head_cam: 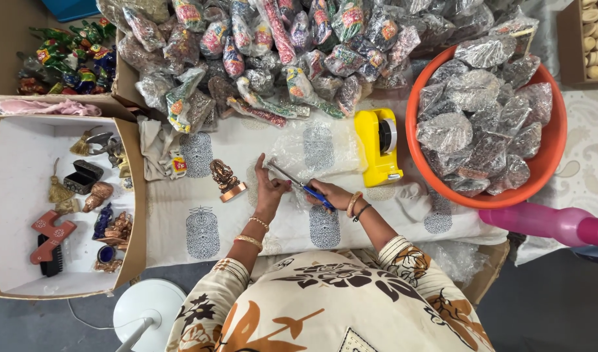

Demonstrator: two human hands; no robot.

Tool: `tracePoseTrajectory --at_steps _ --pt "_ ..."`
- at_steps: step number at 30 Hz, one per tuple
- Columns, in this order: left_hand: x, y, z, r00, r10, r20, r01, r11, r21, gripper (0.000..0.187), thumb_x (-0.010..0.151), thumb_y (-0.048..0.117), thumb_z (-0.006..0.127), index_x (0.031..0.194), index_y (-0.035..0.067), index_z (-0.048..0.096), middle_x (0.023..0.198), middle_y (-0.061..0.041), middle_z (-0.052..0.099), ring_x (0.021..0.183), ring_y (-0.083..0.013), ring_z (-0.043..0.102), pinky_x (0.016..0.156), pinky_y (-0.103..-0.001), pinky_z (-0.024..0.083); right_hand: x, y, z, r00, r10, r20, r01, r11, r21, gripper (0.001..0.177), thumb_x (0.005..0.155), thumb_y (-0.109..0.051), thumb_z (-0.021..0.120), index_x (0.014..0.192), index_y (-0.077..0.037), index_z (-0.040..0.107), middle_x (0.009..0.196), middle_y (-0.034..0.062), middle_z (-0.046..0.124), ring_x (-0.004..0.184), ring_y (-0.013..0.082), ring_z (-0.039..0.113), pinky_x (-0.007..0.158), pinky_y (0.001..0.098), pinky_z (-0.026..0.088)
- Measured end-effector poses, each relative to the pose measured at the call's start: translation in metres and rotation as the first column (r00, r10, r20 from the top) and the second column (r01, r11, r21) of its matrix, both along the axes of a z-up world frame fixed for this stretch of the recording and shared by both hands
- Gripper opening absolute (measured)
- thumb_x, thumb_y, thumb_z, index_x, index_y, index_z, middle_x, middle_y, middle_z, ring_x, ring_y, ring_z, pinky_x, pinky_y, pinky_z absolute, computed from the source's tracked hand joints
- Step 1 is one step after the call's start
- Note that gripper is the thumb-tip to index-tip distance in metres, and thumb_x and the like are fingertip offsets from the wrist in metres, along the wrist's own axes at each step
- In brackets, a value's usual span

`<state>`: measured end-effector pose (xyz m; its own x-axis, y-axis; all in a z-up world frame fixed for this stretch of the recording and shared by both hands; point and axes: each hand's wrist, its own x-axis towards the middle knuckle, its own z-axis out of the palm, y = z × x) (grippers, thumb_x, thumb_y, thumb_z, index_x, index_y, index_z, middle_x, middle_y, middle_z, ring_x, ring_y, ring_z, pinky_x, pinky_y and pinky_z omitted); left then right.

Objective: Wrapping small metal figurines in bubble wrap and securing them with tape.

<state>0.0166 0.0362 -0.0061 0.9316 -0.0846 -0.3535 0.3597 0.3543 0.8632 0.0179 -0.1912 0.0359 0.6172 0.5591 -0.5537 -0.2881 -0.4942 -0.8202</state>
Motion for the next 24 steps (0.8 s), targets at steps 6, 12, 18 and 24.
tracePoseTrajectory --at_steps 6,12,18,24 --pt "-0.001 0.003 0.006 0.997 -0.072 -0.015 0.072 0.997 0.037 0.116 0.078 -0.022 0.066 0.161 0.03 0.004 0.163 -0.016 0.025 0.081 -0.0129 0.061 0.075 -0.032 0.063 0.008 -0.001 -0.014 0.999 0.02 -0.039 -0.018 0.998 0.057 0.03 0.099 -0.038 0.063 0.112 -0.013 0.053 0.084 -0.0016 0.064 0.057 0.0049 0.054 0.048 0.0241 0.047" --pt "0.002 0.009 0.011 0.996 -0.071 -0.052 0.071 0.997 0.004 0.126 0.074 -0.024 0.062 0.16 0.036 -0.008 0.163 -0.019 0.025 0.085 -0.0139 0.065 0.077 -0.034 0.065 0.018 0.008 0.001 0.99 0.066 0.122 -0.056 0.995 -0.08 0.035 0.095 -0.041 0.068 0.11 -0.014 0.051 0.079 0.0038 0.066 0.052 0.0098 0.058 0.045 0.0272 0.048" --pt "0.001 0.012 0.009 0.995 -0.083 -0.055 0.084 0.996 0.024 0.127 0.076 -0.023 0.063 0.16 0.037 -0.011 0.165 -0.019 0.023 0.084 -0.0139 0.064 0.076 -0.033 0.064 0.023 0.01 0.0 0.997 0.076 0.014 -0.075 0.996 -0.048 0.037 0.095 -0.045 0.066 0.111 -0.015 0.052 0.081 0.0034 0.066 0.055 0.0092 0.059 0.046 0.0271 0.05" --pt "0.001 0.013 0.006 0.996 -0.093 -0.005 0.093 0.995 0.019 0.13 0.075 -0.025 0.061 0.16 0.038 -0.015 0.164 -0.022 0.027 0.082 -0.0129 0.063 0.078 -0.032 0.065 0.028 0.018 0.006 0.995 0.089 0.04 -0.084 0.991 -0.106 0.042 0.095 -0.049 0.066 0.11 -0.012 0.053 0.08 0.0063 0.064 0.053 0.0122 0.058 0.047 0.029 0.049"
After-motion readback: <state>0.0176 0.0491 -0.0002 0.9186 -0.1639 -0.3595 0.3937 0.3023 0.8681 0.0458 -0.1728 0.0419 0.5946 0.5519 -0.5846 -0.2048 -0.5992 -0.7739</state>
